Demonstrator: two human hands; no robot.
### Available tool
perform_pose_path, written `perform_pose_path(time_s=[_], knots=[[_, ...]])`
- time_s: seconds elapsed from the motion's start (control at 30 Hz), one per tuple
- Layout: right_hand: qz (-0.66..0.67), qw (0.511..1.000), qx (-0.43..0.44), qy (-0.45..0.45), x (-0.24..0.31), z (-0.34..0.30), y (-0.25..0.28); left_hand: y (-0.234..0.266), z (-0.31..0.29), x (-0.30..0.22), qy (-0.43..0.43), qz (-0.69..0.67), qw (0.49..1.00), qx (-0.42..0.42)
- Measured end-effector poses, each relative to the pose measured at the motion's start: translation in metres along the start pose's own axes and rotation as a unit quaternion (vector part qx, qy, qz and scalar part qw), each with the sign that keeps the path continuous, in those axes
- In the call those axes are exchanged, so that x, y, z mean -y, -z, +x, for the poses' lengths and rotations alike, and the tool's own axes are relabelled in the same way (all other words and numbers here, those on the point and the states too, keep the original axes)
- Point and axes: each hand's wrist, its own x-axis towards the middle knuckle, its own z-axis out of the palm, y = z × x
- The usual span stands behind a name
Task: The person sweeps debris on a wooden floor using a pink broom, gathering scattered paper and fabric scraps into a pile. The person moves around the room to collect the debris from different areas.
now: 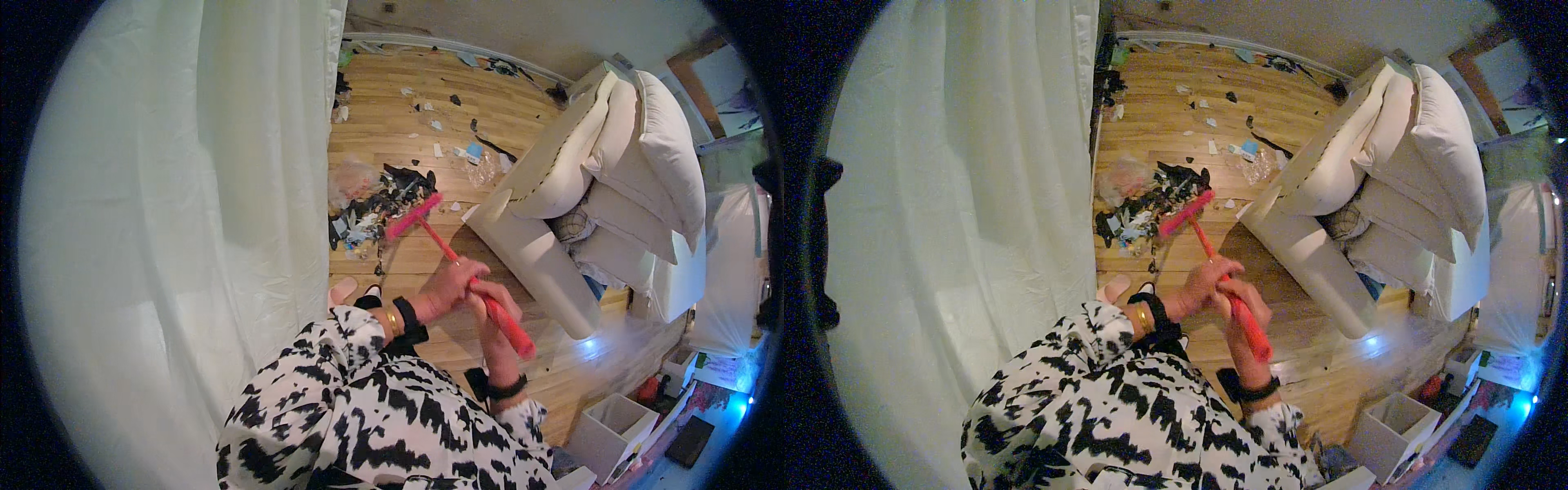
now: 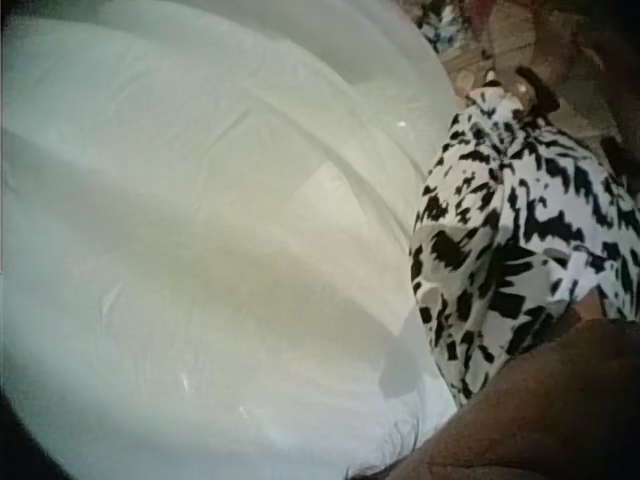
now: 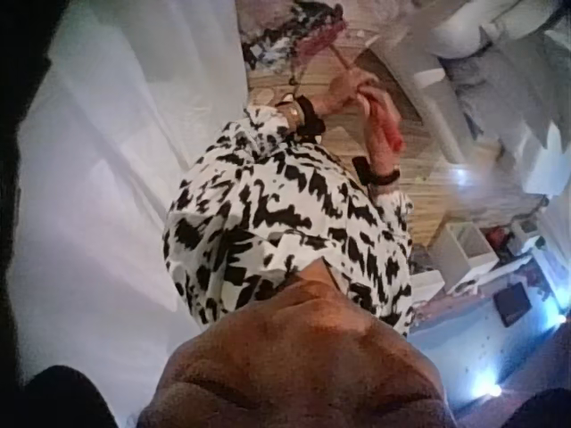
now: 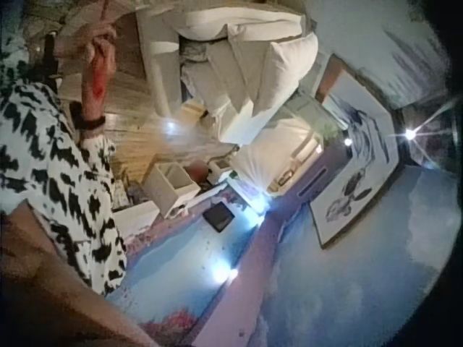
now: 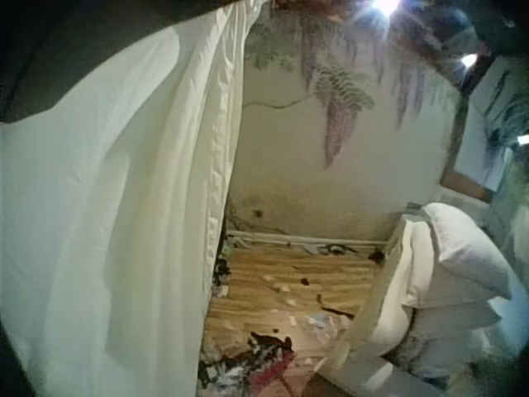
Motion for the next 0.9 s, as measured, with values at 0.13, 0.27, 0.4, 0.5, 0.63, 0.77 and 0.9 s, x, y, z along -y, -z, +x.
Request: perform_pose_path(time_s=[0.13, 0.27, 0.4, 0.5, 0.63, 0.77, 0.9], knots=[[-0.021, 0.994, 0.107, 0.017, 0.009, -0.021, 0.033, -0.005, -0.030, -0.021, -0.035, 0.023, 0.989, 0.139], [-0.018, 0.991, 0.128, -0.019, 0.001, -0.040, 0.026, -0.012, -0.057, 0.007, -0.054, -0.003, 0.974, 0.219], [0.056, 0.983, 0.169, -0.042, -0.023, -0.047, -0.003, 0.005, -0.068, 0.033, -0.046, -0.123, 0.944, 0.302], [0.094, 0.983, 0.153, -0.031, -0.045, -0.049, -0.033, 0.036, -0.061, 0.042, -0.052, -0.123, 0.940, 0.315], [0.097, 0.985, 0.143, -0.025, -0.041, -0.027, -0.055, 0.053, -0.054, 0.059, -0.071, -0.058, 0.961, 0.263], [0.060, 0.992, 0.113, 0.020, -0.034, -0.017, -0.053, 0.057, -0.054, 0.061, -0.013, 0.043, 0.987, 0.154], [0.081, 0.990, 0.114, -0.016, 0.003, -0.008, -0.039, 0.063, -0.058, 0.042, 0.037, 0.084, 0.990, 0.104]])
